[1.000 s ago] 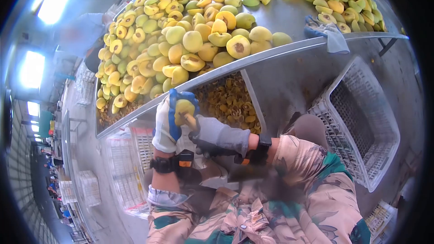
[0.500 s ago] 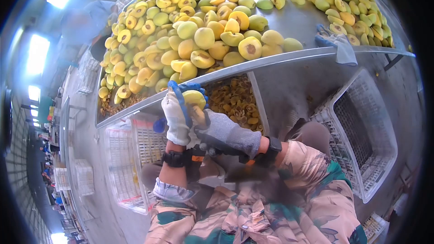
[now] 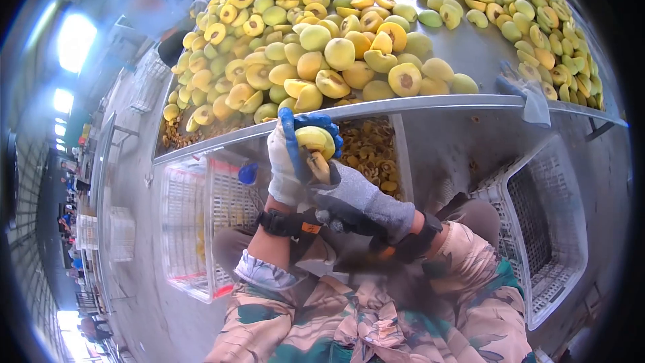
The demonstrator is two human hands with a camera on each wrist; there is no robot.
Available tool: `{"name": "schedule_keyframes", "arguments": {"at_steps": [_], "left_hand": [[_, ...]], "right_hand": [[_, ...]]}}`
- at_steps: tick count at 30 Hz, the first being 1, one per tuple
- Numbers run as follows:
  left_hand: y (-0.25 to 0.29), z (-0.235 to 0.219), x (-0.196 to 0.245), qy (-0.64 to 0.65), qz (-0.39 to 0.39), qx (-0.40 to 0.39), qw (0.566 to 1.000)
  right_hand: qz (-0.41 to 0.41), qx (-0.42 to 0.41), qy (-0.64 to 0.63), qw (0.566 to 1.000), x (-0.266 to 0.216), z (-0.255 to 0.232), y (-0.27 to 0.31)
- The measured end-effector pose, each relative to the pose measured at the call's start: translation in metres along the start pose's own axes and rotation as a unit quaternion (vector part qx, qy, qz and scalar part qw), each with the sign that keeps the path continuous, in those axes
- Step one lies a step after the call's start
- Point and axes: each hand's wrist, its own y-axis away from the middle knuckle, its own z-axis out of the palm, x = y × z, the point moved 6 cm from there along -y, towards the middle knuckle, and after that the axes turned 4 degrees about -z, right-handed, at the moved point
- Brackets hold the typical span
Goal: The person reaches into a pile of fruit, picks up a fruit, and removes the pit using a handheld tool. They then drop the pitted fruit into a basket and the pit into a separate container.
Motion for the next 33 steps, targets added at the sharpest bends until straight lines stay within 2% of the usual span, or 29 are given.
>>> {"name": "schedule_keyframes", "arguments": {"at_steps": [3,4,5,6,7,9,10,12,13,15,17,19,22,23,24,26,27,28,29,30,31,32,33], "left_hand": [[-0.001,0.000,-0.010,0.079,-0.041,0.010,0.996],[-0.001,0.000,-0.010,0.077,-0.031,0.012,0.996],[0.001,0.001,-0.009,0.075,-0.022,0.013,0.997],[0.003,0.001,-0.007,0.073,-0.012,0.015,0.997],[0.004,-0.004,-0.004,0.006,0.047,0.005,0.999],[0.007,-0.003,-0.002,0.023,0.036,0.001,0.999],[0.008,0.000,-0.002,0.033,0.030,-0.002,0.999],[0.010,0.006,-0.001,0.053,0.019,-0.008,0.998],[0.009,0.007,0.001,0.061,0.016,-0.011,0.998],[0.008,0.006,-0.001,0.047,0.004,-0.004,0.999],[0.007,0.006,-0.003,0.059,-0.015,-0.009,0.998],[0.009,0.005,-0.006,0.092,-0.041,-0.025,0.995],[0.011,0.009,0.001,0.110,-0.013,-0.059,0.992],[0.010,0.006,0.001,0.098,-0.008,-0.056,0.994],[0.010,-0.003,0.000,0.117,-0.030,-0.017,0.993],[0.015,-0.025,0.001,0.158,-0.075,0.062,0.983],[0.020,-0.043,0.006,0.155,-0.030,0.076,0.985],[0.024,-0.069,0.001,0.226,-0.088,0.102,0.965],[0.043,-0.084,0.023,0.153,-0.057,0.155,0.974],[0.060,-0.119,0.036,0.062,-0.039,0.211,0.975],[0.080,-0.144,0.055,0.065,-0.016,0.225,0.972],[0.104,-0.177,0.077,-0.018,0.013,0.325,0.945],[0.130,-0.226,0.092,-0.107,-0.004,0.392,0.914]], "right_hand": [[0.047,0.056,0.116,0.990,-0.004,-0.002,0.002],[0.060,0.070,0.157,0.983,-0.006,-0.004,0.002],[0.091,0.056,0.125,0.986,-0.010,-0.001,0.007],[-0.026,-0.004,0.104,0.994,-0.010,0.004,0.001],[-0.141,-0.063,0.080,0.985,0.000,0.004,-0.004],[-0.245,-0.125,0.039,0.961,-0.004,0.009,-0.001],[-0.236,-0.128,0.025,0.963,-0.002,0.007,0.000],[-0.158,-0.069,0.033,0.984,-0.004,0.005,0.000],[-0.091,-0.006,0.053,0.994,-0.004,0.007,-0.003],[-0.025,0.053,0.072,0.996,-0.006,0.006,-0.002],[-0.027,0.048,0.069,0.996,-0.011,0.006,0.000],[0.015,-0.091,-0.130,0.987,-0.002,0.008,0.003],[0.061,-0.141,-0.245,0.957,-0.002,0.012,0.008],[0.063,-0.146,-0.247,0.956,-0.001,0.012,0.007],[0.065,-0.151,-0.250,0.954,-0.001,0.013,0.005],[0.032,-0.126,-0.147,0.981,-0.011,0.016,0.015],[0.012,-0.113,-0.093,0.989,-0.016,0.017,0.017],[0.023,-0.112,-0.072,0.991,-0.014,0.015,0.016],[0.034,-0.109,-0.056,0.992,-0.011,0.012,0.015],[0.047,-0.105,-0.042,0.993,-0.006,0.008,0.015],[0.067,-0.119,-0.042,0.990,-0.001,0.004,0.016],[0.070,-0.113,-0.048,0.990,0.003,0.003,0.017],[0.073,-0.105,-0.053,0.990,0.010,0.003,0.018]]}}
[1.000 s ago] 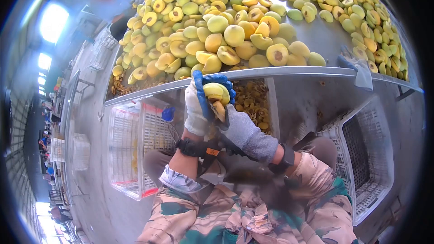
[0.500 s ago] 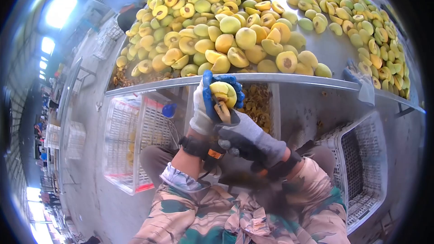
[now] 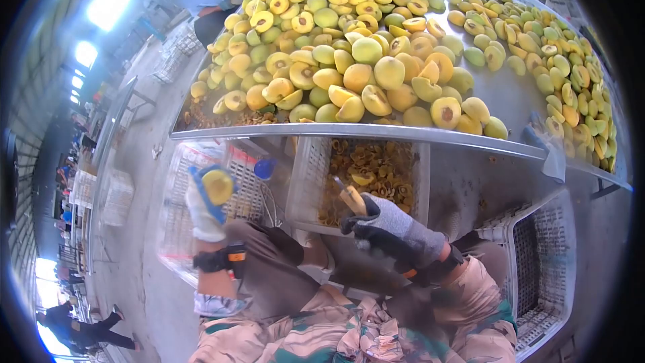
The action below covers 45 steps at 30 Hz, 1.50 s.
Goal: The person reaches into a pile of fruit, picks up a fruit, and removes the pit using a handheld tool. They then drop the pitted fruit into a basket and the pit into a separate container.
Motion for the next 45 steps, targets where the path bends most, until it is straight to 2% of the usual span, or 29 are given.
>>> {"name": "schedule_keyframes", "arguments": {"at_steps": [1,2,3,4,5,6,8,10,11,12,13,15,17,19,22,23,24,25,26,28,29,31,33,34,37,39,41,43,45], "left_hand": [[-0.016,-0.039,0.002,-0.093,0.013,0.071,0.993],[-0.014,-0.045,0.024,-0.323,0.127,0.156,0.925],[-0.008,-0.043,0.042,-0.527,0.230,0.231,0.785],[-0.002,-0.031,0.052,-0.689,0.314,0.291,0.585],[-0.007,-0.006,0.064,-0.605,0.297,0.202,0.711],[-0.014,0.034,0.072,-0.502,0.269,0.108,0.815],[-0.030,0.107,0.076,-0.506,0.394,-0.020,0.767],[-0.054,0.171,0.069,-0.557,0.355,-0.103,0.744],[-0.068,0.198,0.062,-0.620,0.331,-0.152,0.695],[-0.082,0.222,0.055,-0.711,0.325,-0.170,0.600],[-0.085,0.233,0.045,-0.759,0.344,-0.181,0.523],[-0.100,0.242,0.042,-0.728,0.287,-0.211,0.586],[-0.108,0.243,0.047,-0.691,0.297,-0.237,0.615],[-0.113,0.233,0.052,-0.661,0.277,-0.212,0.665],[-0.118,0.202,0.053,-0.549,0.236,-0.185,0.780],[-0.118,0.193,0.049,-0.429,0.197,-0.210,0.856],[-0.117,0.184,0.046,-0.300,0.152,-0.230,0.913],[-0.115,0.175,0.040,-0.164,0.102,-0.244,0.950],[-0.097,0.172,0.043,-0.065,0.073,-0.287,0.953],[-0.058,0.172,0.037,0.087,-0.015,-0.367,0.926],[-0.035,0.178,0.030,0.140,0.018,-0.393,0.909],[0.004,0.192,0.013,0.170,-0.066,-0.424,0.887],[0.037,0.209,0.001,0.181,-0.118,-0.450,0.866],[0.042,0.212,-0.009,0.164,-0.110,-0.451,0.870],[0.067,0.227,-0.009,0.221,-0.137,-0.471,0.843],[0.067,0.226,-0.020,0.219,-0.146,-0.459,0.849],[0.066,0.227,-0.027,0.241,-0.166,-0.437,0.850],[0.071,0.232,-0.019,0.160,-0.029,-0.500,0.851],[0.072,0.236,-0.016,0.144,-0.018,-0.458,0.877]], "right_hand": [[0.000,0.008,-0.008,1.000,0.004,-0.001,0.000],[-0.002,-0.001,-0.003,1.000,0.005,0.001,-0.001],[0.003,-0.005,0.006,1.000,0.006,0.002,-0.001],[0.009,-0.009,0.016,1.000,0.006,0.002,-0.003],[0.017,-0.013,0.029,0.999,0.006,0.001,-0.004],[0.010,-0.011,0.032,0.999,0.007,-0.001,-0.005],[-0.012,0.004,0.046,0.999,0.002,-0.005,-0.006],[-0.024,0.025,0.049,0.998,-0.010,-0.005,-0.007],[-0.018,0.037,0.041,0.998,-0.015,-0.005,-0.007],[-0.013,0.052,0.032,0.998,-0.019,-0.008,-0.007],[-0.008,0.056,0.031,0.998,-0.020,-0.010,-0.009],[0.007,0.067,0.024,0.997,-0.017,-0.016,-0.009],[-0.027,0.059,0.014,0.998,-0.021,-0.018,-0.009],[-0.032,0.056,0.008,0.998,-0.024,-0.020,-0.010],[-0.017,0.055,-0.010,0.998,-0.029,-0.018,-0.008],[-0.026,0.049,-0.021,0.998,-0.031,-0.016,-0.007],[-0.035,0.043,-0.031,0.998,-0.033,-0.013,-0.007],[-0.054,0.045,-0.034,0.997,-0.034,-0.012,-0.008],[-0.074,0.048,-0.037,0.995,-0.035,-0.010,-0.011],[-0.099,0.040,-0.040,0.993,-0.036,-0.007,-0.017],[-0.102,0.030,-0.039,0.994,-0.038,-0.008,-0.020],[-0.118,0.034,-0.031,0.992,-0.045,-0.009,-0.021],[-0.141,0.060,-0.016,0.988,-0.053,-0.007,-0.023],[-0.137,0.084,0.006,0.987,-0.053,-0.009,-0.024],[-0.131,0.137,0.063,0.980,-0.052,-0.017,-0.029],[-0.135,0.161,0.085,0.974,-0.050,-0.022,-0.028],[-0.112,0.138,0.070,0.982,-0.049,-0.021,-0.026],[-0.110,0.126,0.069,0.983,-0.047,-0.020,-0.026],[-0.127,0.128,0.082,0.980,-0.044,-0.018,-0.027]]}}
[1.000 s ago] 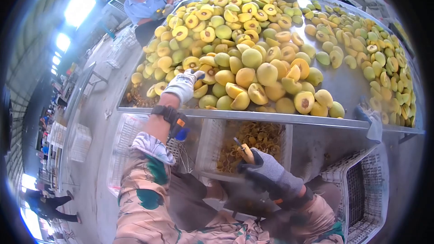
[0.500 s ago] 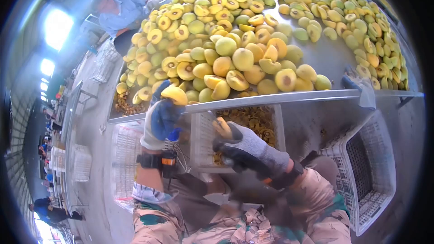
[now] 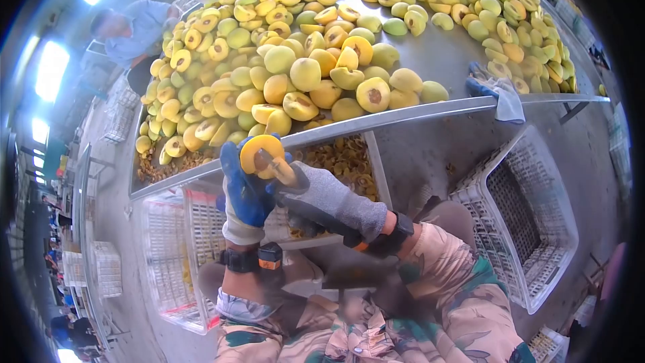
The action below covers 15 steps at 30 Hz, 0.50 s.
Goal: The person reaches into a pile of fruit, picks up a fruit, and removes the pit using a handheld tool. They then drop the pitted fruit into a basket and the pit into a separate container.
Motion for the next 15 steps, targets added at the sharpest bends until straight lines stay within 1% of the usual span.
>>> {"name": "schedule_keyframes", "arguments": {"at_steps": [1,2,3,5,9,11,14,15], "left_hand": [[0.000,0.000,-0.006,0.045,-0.028,0.083,0.995],[0.001,-0.001,-0.012,0.090,-0.056,0.165,0.981],[-0.003,-0.001,-0.014,0.066,-0.036,0.164,0.984],[-0.008,-0.004,-0.017,0.017,0.005,0.163,0.986],[-0.008,-0.002,-0.021,0.112,-0.007,0.168,0.979],[-0.008,0.001,-0.021,0.145,-0.017,0.157,0.977],[-0.005,0.016,-0.017,0.186,-0.013,0.157,0.970],[-0.006,0.015,-0.019,0.165,0.001,0.170,0.972]], "right_hand": [[0.010,-0.002,0.003,1.000,0.001,0.000,0.001],[0.020,-0.005,0.007,1.000,0.001,-0.001,0.002],[0.030,-0.007,0.011,0.999,0.002,-0.002,0.002],[0.015,-0.002,0.017,1.000,0.004,-0.003,0.002],[0.015,0.018,0.037,0.999,0.003,-0.006,0.004],[0.025,0.016,0.016,0.999,0.002,-0.006,0.005],[0.056,0.025,0.014,0.998,-0.003,-0.004,0.008],[0.067,0.031,0.018,0.997,-0.004,-0.004,0.007]]}}
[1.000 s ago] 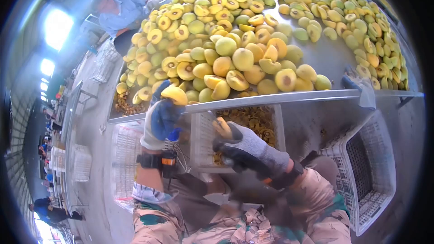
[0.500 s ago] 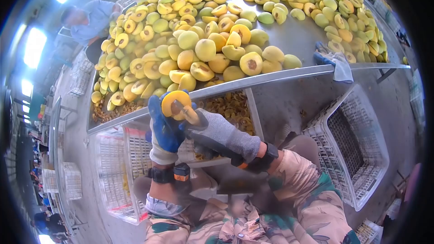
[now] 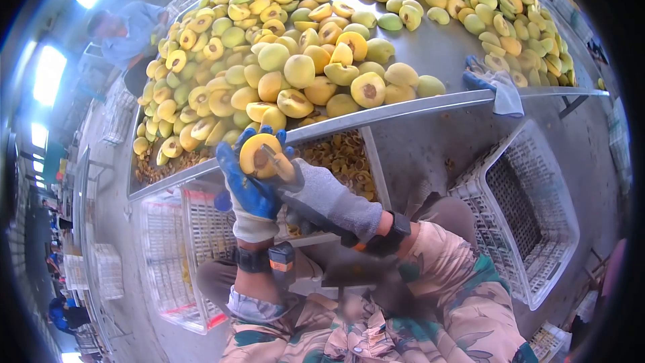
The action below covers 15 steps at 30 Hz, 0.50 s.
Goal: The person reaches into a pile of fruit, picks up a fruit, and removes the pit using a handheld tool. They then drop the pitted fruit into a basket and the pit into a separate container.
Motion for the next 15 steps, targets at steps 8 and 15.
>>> {"name": "schedule_keyframes", "arguments": {"at_steps": [8,15], "left_hand": [[-0.005,-0.010,0.001,-0.144,0.116,0.026,0.982],[0.000,-0.014,0.004,-0.203,0.153,0.040,0.966]], "right_hand": [[-0.169,0.115,0.250,0.946,0.030,0.006,-0.023],[-0.065,-0.032,0.047,0.996,-0.005,0.014,0.005]]}}
